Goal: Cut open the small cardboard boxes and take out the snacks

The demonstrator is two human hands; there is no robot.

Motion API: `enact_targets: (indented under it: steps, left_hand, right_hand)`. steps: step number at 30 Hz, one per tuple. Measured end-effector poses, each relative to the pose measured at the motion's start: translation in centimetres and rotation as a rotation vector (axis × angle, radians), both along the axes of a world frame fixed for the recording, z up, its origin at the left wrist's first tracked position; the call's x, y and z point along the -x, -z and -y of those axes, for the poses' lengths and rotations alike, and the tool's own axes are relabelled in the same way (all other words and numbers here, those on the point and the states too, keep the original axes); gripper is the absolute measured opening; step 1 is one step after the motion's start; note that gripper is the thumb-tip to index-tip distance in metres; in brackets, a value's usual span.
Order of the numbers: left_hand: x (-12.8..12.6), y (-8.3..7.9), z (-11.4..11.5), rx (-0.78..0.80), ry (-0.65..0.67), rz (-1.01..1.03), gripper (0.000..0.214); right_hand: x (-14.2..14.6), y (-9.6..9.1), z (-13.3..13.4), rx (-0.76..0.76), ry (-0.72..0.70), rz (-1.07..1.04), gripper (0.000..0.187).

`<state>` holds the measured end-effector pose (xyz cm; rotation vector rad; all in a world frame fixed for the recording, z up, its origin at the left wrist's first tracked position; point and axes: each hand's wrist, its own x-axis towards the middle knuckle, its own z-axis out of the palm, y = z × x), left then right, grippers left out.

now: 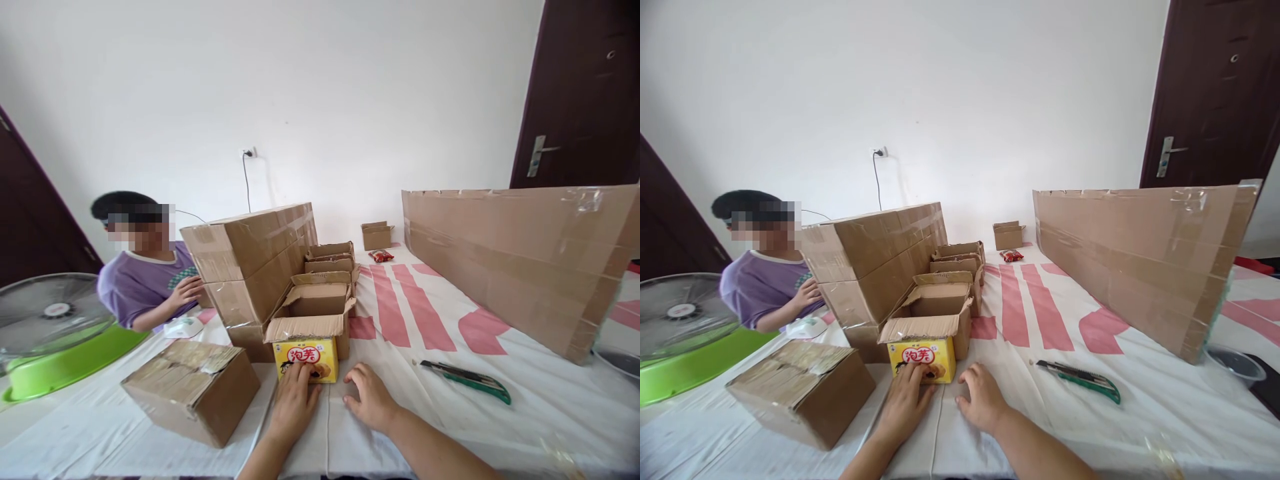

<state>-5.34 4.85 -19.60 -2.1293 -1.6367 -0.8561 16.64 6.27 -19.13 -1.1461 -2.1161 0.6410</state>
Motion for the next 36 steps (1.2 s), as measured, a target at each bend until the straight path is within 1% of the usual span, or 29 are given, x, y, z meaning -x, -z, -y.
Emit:
enact_targets:
  steps: [1, 3, 5, 9, 14, 16, 20, 24, 29, 33, 36]
  left_hand:
    - [-0.1, -0.2, 0.0, 0.014, -0.006, 0.002, 0.008]
    - [-0.4, -0.7, -0.2, 0.03, -0.029, 0.003, 0.011]
    - [-0.5, -1.1, -0.5, 0.041, -0.05, 0.001, 0.009]
    - [-0.2, -1.6, -1.1, 0.083, -0.039, -0.019, 0.009]
    - [0.1, -1.4, -1.0, 0.096, -0.006, -0.044, 0.009]
    - [0.0, -1.2, -0.9, 0.086, -0.029, -0.044, 0.012]
    - [-0.2, -1.0, -1.2, 0.076, -0.121, -0.032, 0.013]
    - [-0.2, -1.1, -1.8, 0.097, -0.146, -0.027, 0.011]
    - [-0.7, -1.7, -3.1, 0.126, -0.16, -0.034, 0.012]
    - [-1.5, -2.3, -4.8, 0.133, -0.156, -0.044, 0.018]
    - [-2.2, -2.3, -6.3, 0.131, -0.172, -0.046, 0.021]
  right_hand:
    - [0.0, 0.0, 0.0, 0.0, 0.0, 0.001, 0.025]
    - [0.0, 0.0, 0.0, 0.0, 0.002, 0.0, 0.025]
    - [0.0, 0.0, 0.0, 0.002, 0.001, 0.002, 0.025]
    - [0.1, -0.1, -0.1, 0.004, -0.007, 0.026, 0.024]
    - [0.1, 0.0, -0.1, -0.007, -0.011, 0.04, 0.023]
    - [0.0, 0.0, 0.0, -0.006, -0.012, 0.04, 0.023]
    - [0.0, -0.3, 0.2, -0.001, -0.013, 0.035, 0.022]
    - [0.0, -0.5, 0.3, 0.006, -0.021, 0.045, 0.021]
    - [0.1, -0.3, 0.1, -0.012, -0.03, 0.078, 0.019]
    - [0.1, -0.3, 0.1, -0.018, -0.034, 0.081, 0.019]
    - [0.0, -0.5, 0.2, -0.01, -0.037, 0.08, 0.02]
